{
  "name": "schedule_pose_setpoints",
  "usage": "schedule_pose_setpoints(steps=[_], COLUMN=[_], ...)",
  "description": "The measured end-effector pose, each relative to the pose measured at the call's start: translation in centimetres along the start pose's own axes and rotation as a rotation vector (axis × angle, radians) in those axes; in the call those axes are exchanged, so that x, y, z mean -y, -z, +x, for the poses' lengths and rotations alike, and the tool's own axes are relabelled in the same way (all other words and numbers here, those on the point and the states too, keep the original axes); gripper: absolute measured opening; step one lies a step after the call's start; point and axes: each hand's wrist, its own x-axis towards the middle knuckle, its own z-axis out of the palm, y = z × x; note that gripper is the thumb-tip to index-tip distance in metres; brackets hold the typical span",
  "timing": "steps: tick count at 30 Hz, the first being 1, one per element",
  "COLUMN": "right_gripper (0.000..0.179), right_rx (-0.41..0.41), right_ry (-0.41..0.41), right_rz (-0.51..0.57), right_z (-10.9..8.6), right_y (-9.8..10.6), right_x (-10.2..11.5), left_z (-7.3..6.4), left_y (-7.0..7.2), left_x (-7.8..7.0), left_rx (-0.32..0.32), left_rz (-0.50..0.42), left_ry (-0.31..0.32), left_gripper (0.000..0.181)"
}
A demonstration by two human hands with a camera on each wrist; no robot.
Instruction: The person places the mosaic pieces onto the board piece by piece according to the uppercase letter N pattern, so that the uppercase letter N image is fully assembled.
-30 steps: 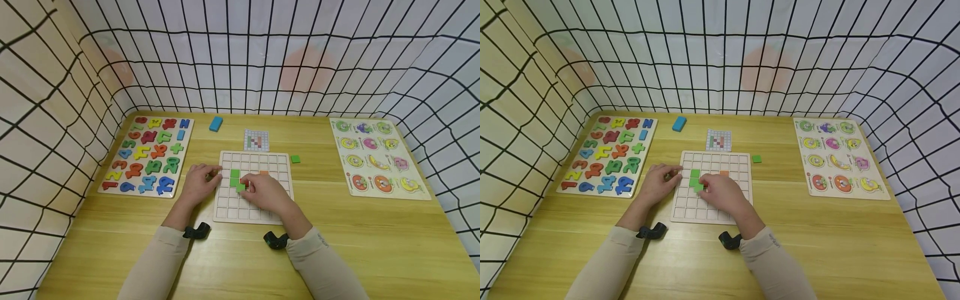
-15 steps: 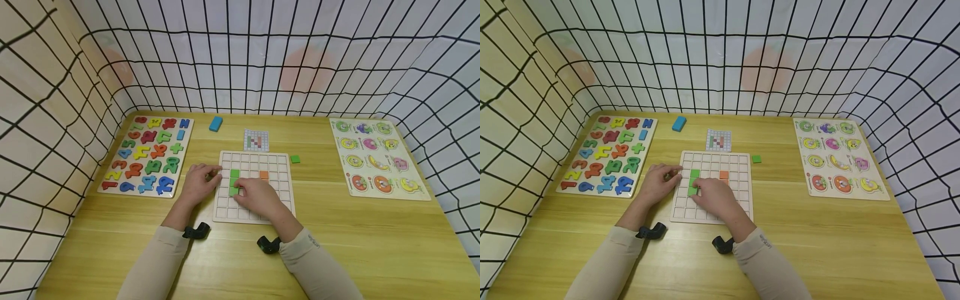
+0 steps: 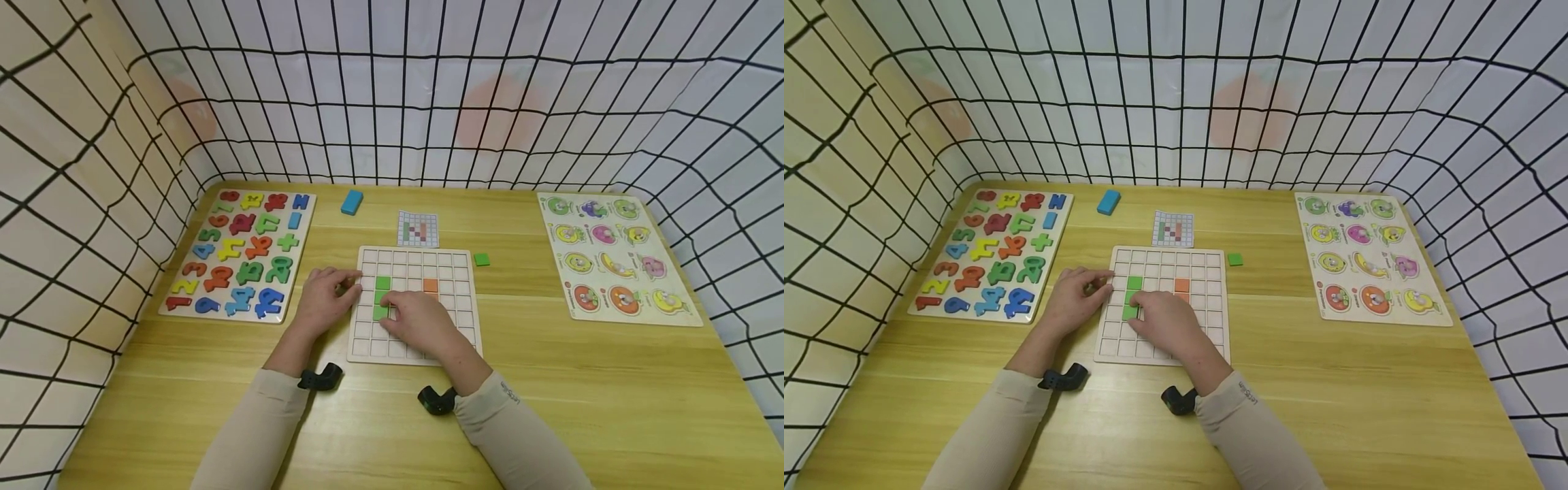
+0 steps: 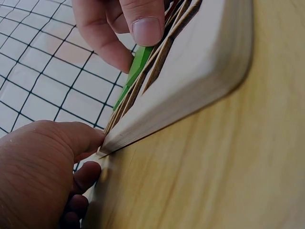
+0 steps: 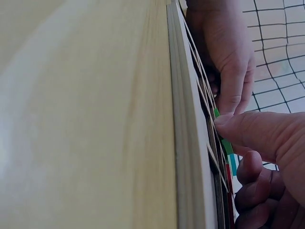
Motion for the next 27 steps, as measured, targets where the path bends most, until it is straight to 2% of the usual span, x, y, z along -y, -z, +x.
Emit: schedule_pose_setpoints(steps=[6,14,21,27], right_gripper=[0.03,0.034,0.035,0.039], right_rx=[-0.001,-0.009,-0.016,-0.009], right_ry=[-0.011,-0.041,-0.109,-0.093], right_rz=[0.015,0.096,0.124,0.158], right_z=[0.0,-0.3,-0.9,-1.9], right_y=[0.2,1.3,2.3,2.8], right_x=[0.0,-0.3,-1.8,-3.4], left_z=[0.0,0.1,0.1,0.1], left_y=[0.0,0.0,-0.1,-0.1], left_x=[0.0,0.0,0.0,0.1], left_rx=[0.0,-0.001,-0.008,-0.005], left_rz=[0.0,0.015,0.002,0.001], left_ry=[-0.005,-0.012,-0.022,-0.019], left_gripper=[0.034,0.033,0.033,0.034])
